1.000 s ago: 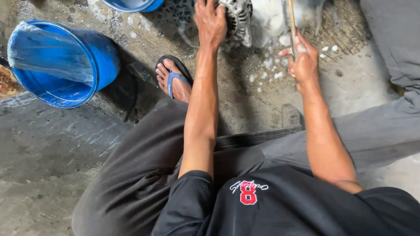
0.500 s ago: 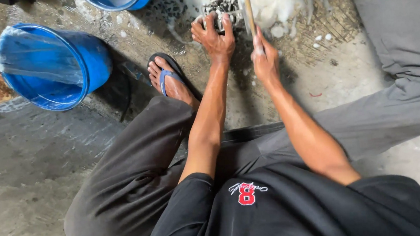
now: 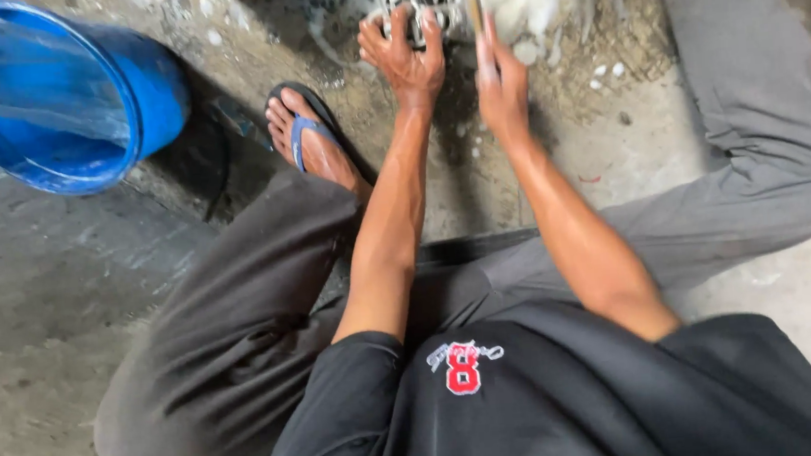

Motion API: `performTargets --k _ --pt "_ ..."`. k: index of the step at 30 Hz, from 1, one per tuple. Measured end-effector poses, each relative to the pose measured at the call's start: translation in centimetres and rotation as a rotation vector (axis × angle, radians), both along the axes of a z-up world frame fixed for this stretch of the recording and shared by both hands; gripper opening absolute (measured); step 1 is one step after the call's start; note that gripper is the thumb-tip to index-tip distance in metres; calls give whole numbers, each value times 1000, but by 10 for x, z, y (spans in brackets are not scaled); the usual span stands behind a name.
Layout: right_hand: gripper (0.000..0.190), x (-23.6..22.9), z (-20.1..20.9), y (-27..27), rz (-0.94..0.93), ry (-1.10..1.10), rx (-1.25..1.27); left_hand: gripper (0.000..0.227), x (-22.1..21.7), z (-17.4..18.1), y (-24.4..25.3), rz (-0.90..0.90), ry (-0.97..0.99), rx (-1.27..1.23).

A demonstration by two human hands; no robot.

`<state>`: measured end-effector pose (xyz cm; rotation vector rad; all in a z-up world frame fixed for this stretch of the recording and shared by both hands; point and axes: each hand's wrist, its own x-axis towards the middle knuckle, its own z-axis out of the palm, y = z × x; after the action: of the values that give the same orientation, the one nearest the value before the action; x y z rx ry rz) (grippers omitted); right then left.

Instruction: The person sits on a wet concrete floor and scrubs a metal alternator with a brush and soapy water. They repeatedly dip the brush into a blue bucket, scrub the alternator's surfaces, and rinse it under running water.

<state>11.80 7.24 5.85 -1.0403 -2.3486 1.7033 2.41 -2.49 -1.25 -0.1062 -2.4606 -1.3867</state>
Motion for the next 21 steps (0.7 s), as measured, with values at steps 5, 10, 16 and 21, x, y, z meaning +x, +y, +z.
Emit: performTargets --k 5,10,16,21 --pt "42 61 23 -2 23 -63 191 31 -2 -6 -2 -65 -46 -79" --pt "45 5 66 -6 198 -140 238 31 -2 -5 -6 -81 -75 -98" --pt "40 2 69 -19 276 -159 495 34 9 -11 -1 -70 -150 -65" --pt "46 20 53 -19 266 -254 618 24 -2 5 -6 -123 -141 -64"
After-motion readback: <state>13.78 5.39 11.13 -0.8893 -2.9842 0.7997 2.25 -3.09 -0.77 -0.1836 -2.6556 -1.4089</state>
